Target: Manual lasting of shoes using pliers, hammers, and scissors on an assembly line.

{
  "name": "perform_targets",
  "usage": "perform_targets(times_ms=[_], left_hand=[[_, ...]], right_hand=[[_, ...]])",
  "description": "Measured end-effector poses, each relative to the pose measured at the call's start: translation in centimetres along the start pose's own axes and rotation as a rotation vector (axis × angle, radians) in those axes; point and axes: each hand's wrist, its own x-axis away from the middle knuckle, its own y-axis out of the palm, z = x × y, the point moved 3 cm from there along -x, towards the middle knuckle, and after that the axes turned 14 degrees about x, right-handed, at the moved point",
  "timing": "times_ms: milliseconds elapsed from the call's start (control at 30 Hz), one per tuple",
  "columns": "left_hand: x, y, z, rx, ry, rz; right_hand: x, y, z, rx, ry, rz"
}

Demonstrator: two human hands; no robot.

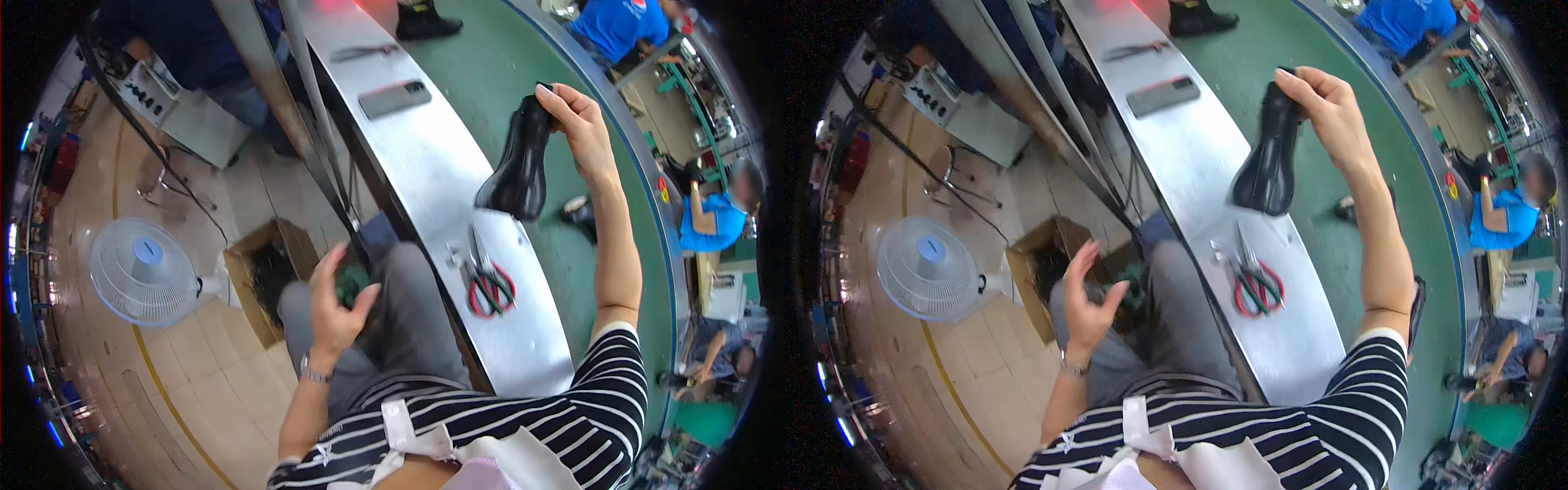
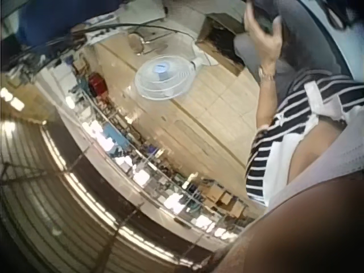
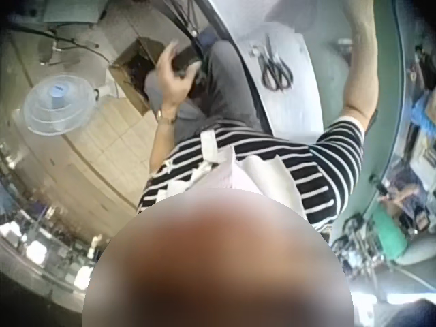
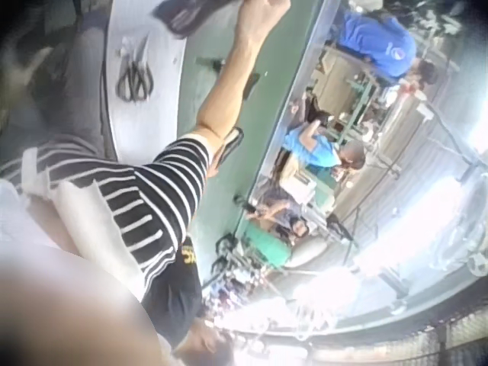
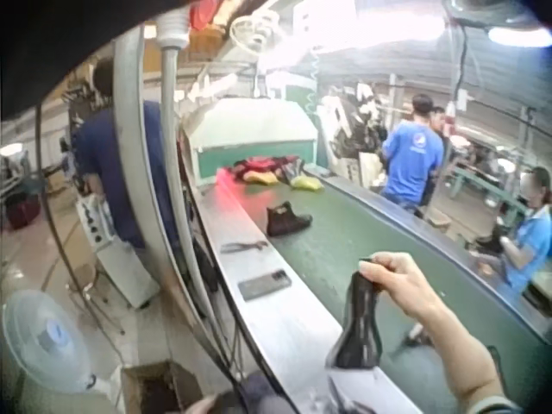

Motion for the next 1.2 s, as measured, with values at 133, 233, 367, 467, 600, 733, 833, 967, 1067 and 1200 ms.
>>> perform_targets(times_ms=[133,233,367,467,600,733,833,967,1067,1200], left_hand=[[0.1,5.5,4.3,0.349,0.012,-0.568],[2.1,5.8,5.0,0.625,0.006,-0.612],[6.1,4.0,1.1,0.716,-0.177,-0.511],[8.5,2.3,-0.6,0.715,-0.242,-0.410],[11.0,0.2,-1.3,0.614,-0.232,-0.288],[12.2,-1.4,-1.9,0.679,-0.286,-0.218],[13.6,-4.4,-1.6,0.529,-0.217,-0.146],[17.8,-9.2,-5.0,0.822,-0.701,0.042],[18.6,-10.9,-5.2,0.992,-0.772,0.203],[17.9,-10.6,-4.2,0.993,-0.988,0.183]], right_hand=[[9.7,4.0,-5.6,-0.276,0.008,-0.169],[13.5,7.1,-6.3,-0.371,0.018,-0.279],[15.3,11.9,-6.0,-0.409,0.010,-0.343],[15.8,14.9,-4.9,-0.445,0.052,-0.381],[16.2,16.6,-0.6,0.193,-0.058,-0.206],[20.3,17.9,10.2,0.891,-0.039,-0.130],[22.8,17.6,11.0,0.956,0.025,-0.187],[22.3,16.8,13.9,0.927,0.072,-0.218],[21.3,15.6,15.5,0.734,0.089,-0.226],[20.3,14.6,11.8,-0.084,0.544,-0.375]])
